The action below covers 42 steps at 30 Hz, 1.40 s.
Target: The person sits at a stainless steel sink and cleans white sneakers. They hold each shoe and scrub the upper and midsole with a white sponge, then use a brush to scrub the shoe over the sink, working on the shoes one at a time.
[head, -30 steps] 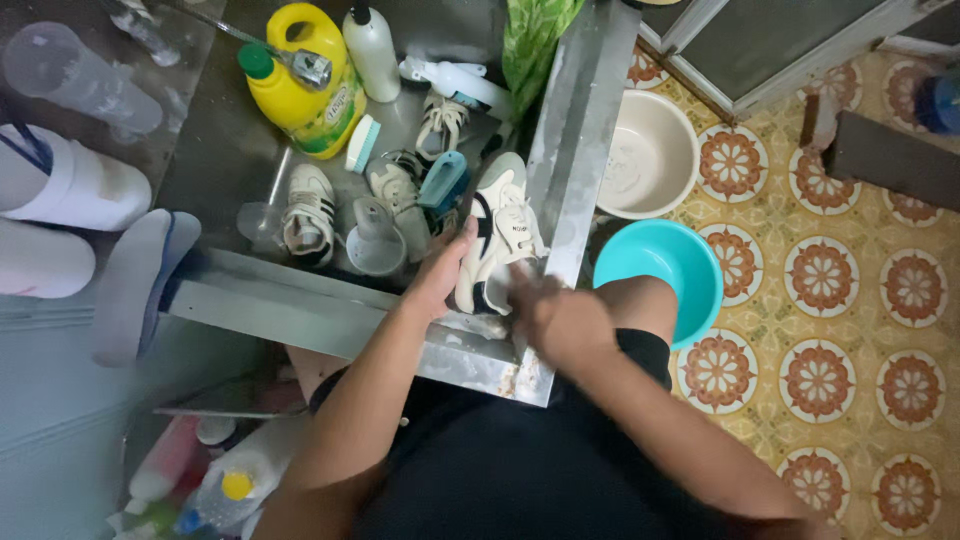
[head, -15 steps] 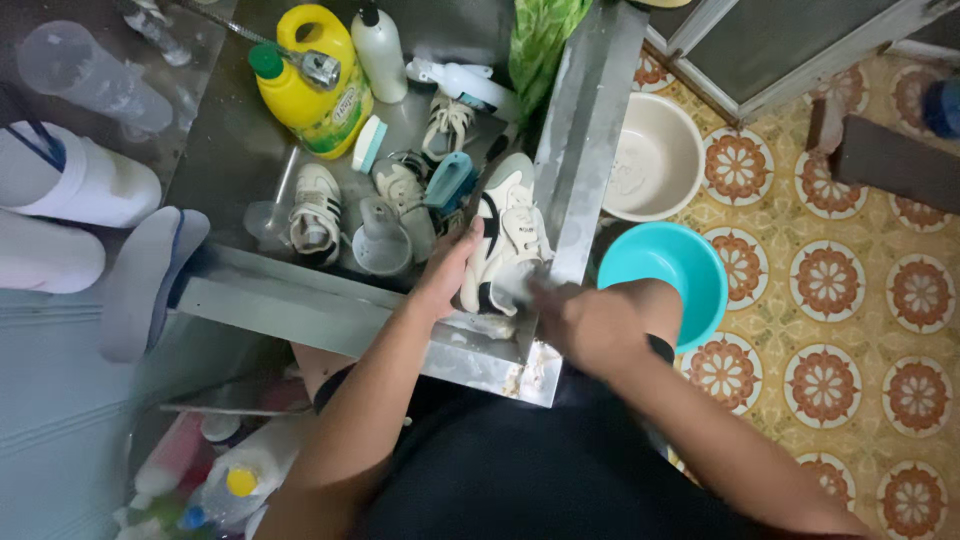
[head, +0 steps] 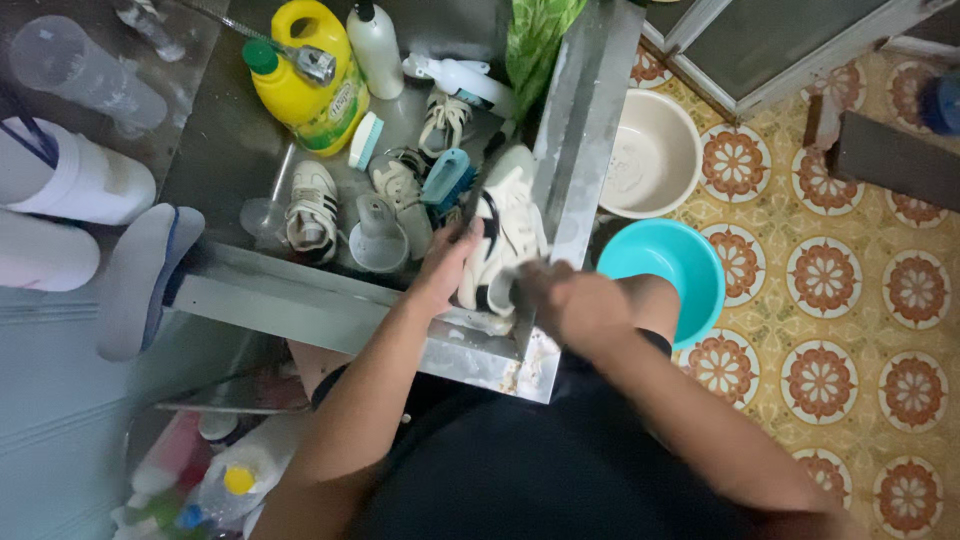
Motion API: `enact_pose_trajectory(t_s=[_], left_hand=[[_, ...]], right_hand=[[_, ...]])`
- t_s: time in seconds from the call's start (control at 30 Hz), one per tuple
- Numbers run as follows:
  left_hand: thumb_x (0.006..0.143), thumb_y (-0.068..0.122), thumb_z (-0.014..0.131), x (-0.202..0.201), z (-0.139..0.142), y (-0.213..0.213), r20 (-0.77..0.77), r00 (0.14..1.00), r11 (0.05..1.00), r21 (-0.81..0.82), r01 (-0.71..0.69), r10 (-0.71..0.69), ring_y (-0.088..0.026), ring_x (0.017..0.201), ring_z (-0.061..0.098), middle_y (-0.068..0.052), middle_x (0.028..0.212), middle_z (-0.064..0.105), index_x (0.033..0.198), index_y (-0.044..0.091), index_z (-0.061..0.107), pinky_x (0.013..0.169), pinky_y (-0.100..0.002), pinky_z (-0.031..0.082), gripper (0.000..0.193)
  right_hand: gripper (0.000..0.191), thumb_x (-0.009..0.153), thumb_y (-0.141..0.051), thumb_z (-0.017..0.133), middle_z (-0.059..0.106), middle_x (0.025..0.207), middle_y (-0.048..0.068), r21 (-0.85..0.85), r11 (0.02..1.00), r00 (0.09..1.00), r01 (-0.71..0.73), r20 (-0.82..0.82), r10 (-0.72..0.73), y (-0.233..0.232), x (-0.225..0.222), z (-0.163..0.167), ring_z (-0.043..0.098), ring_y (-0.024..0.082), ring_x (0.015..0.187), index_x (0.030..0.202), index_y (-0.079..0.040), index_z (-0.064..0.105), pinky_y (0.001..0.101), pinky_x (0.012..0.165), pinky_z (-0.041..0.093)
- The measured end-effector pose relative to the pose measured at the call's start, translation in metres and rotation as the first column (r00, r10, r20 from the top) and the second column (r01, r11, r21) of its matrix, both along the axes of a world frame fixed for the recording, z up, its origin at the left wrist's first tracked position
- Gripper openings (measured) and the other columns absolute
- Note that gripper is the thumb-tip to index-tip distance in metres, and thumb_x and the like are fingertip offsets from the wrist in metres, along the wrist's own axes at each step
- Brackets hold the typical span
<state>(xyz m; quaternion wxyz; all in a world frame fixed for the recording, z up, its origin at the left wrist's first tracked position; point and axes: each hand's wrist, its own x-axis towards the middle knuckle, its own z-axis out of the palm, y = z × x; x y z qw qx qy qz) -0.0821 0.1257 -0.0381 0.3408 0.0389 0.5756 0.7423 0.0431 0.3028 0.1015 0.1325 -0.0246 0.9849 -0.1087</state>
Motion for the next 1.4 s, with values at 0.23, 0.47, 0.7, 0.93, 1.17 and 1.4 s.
enact_pose_trajectory(t_s=[0.23, 0.47, 0.7, 0.93, 1.17, 1.4], left_hand=[[0.099, 0.037, 0.069, 0.007, 0.003, -0.005, -0.16, 0.987, 0.999, 0.053, -0.011, 0.019, -0.012, 0.088, 0.051, -0.001, 0.1, 0.064, 0.129, 0.0, 0.068, 0.079, -0.029, 0.044, 0.047], [0.1, 0.044, 0.065, 0.005, 0.004, -0.008, -0.277, 0.961, 0.996, 0.083, 0.022, 0.002, -0.013, 0.093, 0.059, -0.002, 0.105, 0.069, 0.127, 0.003, 0.065, 0.083, -0.03, 0.049, 0.05], [0.102, 0.048, 0.061, 0.006, -0.021, -0.009, -0.235, 0.971, 0.988, -0.157, -0.006, -0.032, -0.018, 0.083, 0.056, -0.009, 0.094, 0.065, 0.119, -0.001, 0.071, 0.072, -0.034, 0.046, 0.053], [0.097, 0.05, 0.061, 0.007, -0.012, 0.001, -0.127, 0.991, 0.995, -0.09, -0.046, 0.034, -0.025, 0.106, 0.064, -0.015, 0.117, 0.068, 0.122, 0.003, 0.067, 0.091, -0.036, 0.05, 0.054], [0.092, 0.053, 0.064, 0.01, -0.003, 0.003, -0.033, 0.99, 0.974, -0.175, -0.141, 0.137, -0.02, 0.116, 0.063, -0.009, 0.127, 0.069, 0.131, 0.01, 0.066, 0.098, -0.032, 0.048, 0.059], [0.093, 0.046, 0.066, 0.01, 0.007, 0.004, 0.061, 0.995, 0.995, 0.065, -0.079, 0.075, -0.02, 0.108, 0.066, -0.011, 0.12, 0.071, 0.132, 0.006, 0.068, 0.093, -0.034, 0.051, 0.056]], right_hand=[[0.03, 0.099, -0.035, 0.067, 0.075, 0.093, 0.011, -0.549, 0.835, 0.998, 0.044, 0.056, -0.015, 0.009, 0.022, -0.021, 0.075, 0.025, 0.077, 0.12, -0.015, 0.075, 0.0408, 0.068, 0.059], [0.043, 0.101, -0.042, 0.066, 0.048, 0.059, 0.0, -0.495, 0.246, 0.55, 0.833, 0.787, -0.279, 0.001, 0.018, -0.049, 0.038, 0.01, 0.047, 0.085, -0.002, 0.069, 0.0298, 0.04, 0.028], [0.03, 0.108, -0.038, 0.066, 0.066, 0.065, 0.003, -0.818, 0.402, 0.904, 0.411, 0.31, -0.295, -0.011, 0.038, -0.058, 0.057, 0.017, 0.056, 0.101, -0.01, 0.075, 0.0336, 0.051, 0.048], [0.044, 0.092, -0.037, 0.062, 0.072, 0.075, 0.018, -0.067, 0.958, 0.959, 0.277, -0.042, -0.281, -0.011, 0.049, -0.014, 0.071, 0.038, 0.066, 0.136, -0.035, 0.068, 0.0514, 0.061, 0.056], [0.043, 0.091, -0.036, 0.062, 0.072, 0.074, 0.019, -0.186, 0.926, 0.909, 0.328, -0.205, -0.363, -0.031, 0.055, -0.023, 0.07, 0.039, 0.065, 0.133, -0.033, 0.07, 0.053, 0.06, 0.055], [0.043, 0.09, -0.036, 0.063, 0.071, 0.071, 0.02, -0.223, 0.926, 0.902, 0.305, -0.243, -0.355, -0.023, 0.06, -0.045, 0.071, 0.041, 0.065, 0.131, -0.03, 0.071, 0.0534, 0.062, 0.056]])
